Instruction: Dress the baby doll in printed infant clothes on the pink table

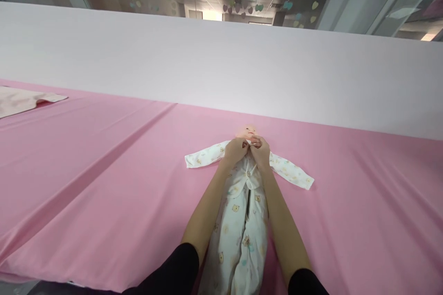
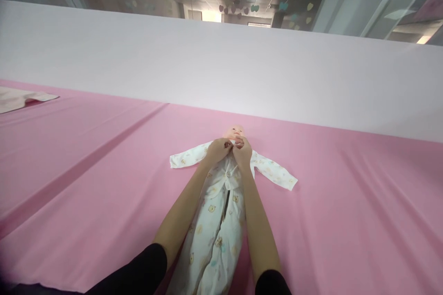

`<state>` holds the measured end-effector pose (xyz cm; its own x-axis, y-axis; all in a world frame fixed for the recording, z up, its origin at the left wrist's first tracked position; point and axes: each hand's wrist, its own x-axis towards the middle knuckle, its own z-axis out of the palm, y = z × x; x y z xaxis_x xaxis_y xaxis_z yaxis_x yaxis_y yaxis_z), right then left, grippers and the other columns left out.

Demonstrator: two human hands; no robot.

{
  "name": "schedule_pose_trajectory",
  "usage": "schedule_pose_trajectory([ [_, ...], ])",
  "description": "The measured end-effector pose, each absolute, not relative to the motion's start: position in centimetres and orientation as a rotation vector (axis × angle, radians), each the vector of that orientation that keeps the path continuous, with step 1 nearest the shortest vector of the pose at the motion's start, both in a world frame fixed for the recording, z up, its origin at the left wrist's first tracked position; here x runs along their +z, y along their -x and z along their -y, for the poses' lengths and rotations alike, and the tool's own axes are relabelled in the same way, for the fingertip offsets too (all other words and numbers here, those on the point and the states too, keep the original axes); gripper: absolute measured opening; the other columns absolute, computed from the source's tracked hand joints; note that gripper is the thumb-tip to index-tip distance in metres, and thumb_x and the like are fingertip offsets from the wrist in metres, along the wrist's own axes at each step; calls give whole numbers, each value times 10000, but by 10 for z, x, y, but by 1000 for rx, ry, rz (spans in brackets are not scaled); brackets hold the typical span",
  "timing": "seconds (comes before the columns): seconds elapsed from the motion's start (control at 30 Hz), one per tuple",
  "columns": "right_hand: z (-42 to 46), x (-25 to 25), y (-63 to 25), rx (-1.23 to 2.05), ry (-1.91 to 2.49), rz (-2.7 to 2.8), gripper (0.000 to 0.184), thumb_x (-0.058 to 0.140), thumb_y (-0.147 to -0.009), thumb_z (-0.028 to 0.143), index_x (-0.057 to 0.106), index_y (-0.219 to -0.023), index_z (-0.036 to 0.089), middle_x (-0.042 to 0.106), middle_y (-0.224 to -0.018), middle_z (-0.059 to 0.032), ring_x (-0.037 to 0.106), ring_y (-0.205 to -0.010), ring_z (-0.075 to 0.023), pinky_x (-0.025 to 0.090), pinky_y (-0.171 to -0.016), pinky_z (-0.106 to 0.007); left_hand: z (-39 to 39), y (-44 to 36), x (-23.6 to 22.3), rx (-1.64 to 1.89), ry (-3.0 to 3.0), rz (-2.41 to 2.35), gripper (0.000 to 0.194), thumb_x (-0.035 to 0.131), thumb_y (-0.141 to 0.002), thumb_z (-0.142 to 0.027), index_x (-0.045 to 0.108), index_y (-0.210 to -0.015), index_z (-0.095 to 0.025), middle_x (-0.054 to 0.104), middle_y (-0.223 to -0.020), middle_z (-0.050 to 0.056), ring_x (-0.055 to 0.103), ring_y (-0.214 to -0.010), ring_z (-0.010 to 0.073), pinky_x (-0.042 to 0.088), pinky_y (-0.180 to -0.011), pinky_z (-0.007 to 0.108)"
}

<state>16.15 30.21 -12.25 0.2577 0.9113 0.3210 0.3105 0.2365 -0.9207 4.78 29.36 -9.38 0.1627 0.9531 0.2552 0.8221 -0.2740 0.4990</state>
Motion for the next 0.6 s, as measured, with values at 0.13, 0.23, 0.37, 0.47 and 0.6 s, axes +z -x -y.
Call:
schedule_pose_trajectory([
  [0.13, -307, -124, -168, 746, 1239, 1313, 499, 456, -572, 139, 577, -1056, 161, 592, -877, -22, 516, -582, -93, 424, -557, -206, -292, -48, -93, 781, -2186, -1740, 211, 440, -831, -229, 646, -832, -188, 680, -848, 34, 605, -764, 163, 422, -631, 245],
  [0.23, -305, -121, -168, 758, 1238, 1332, 470, 463, -573, 157, 564, -1032, 156, 563, -866, -18, 527, -599, -100, 419, -544, -205, -289, -49, -91, 792, -2195, -1780, 200, 441, -826, -214, 638, -821, -178, 667, -889, 54, 601, -813, 185, 425, -665, 268],
  [0.37, -297, -113, -165, 677, 1305, 1334, 395, 473, -572, 149, 567, -956, 147, 503, -738, 23, 520, -580, -110, 416, -560, -216, -286, -52, -90, 793, -2221, -1806, 209, 421, -841, -207, 627, -827, -173, 646, -913, 66, 592, -846, 198, 423, -696, 288],
  [0.47, -292, -108, -162, 595, 1365, 1333, 360, 467, -585, 136, 568, -929, 151, 484, -665, 41, 506, -575, -119, 417, -585, -226, -285, -55, -90, 800, -2232, -1801, 210, 412, -853, -219, 616, -834, -173, 628, -920, 68, 584, -835, 195, 417, -700, 290],
  [0.6, -292, -104, -164, 555, 1373, 1387, 306, 469, -600, 126, 559, -890, 162, 513, -687, 28, 515, -633, -129, 427, -677, -252, -284, -57, -89, 842, -2219, -1771, 217, 388, -869, -216, 595, -829, -167, 602, -909, 71, 571, -807, 188, 412, -698, 291],
])
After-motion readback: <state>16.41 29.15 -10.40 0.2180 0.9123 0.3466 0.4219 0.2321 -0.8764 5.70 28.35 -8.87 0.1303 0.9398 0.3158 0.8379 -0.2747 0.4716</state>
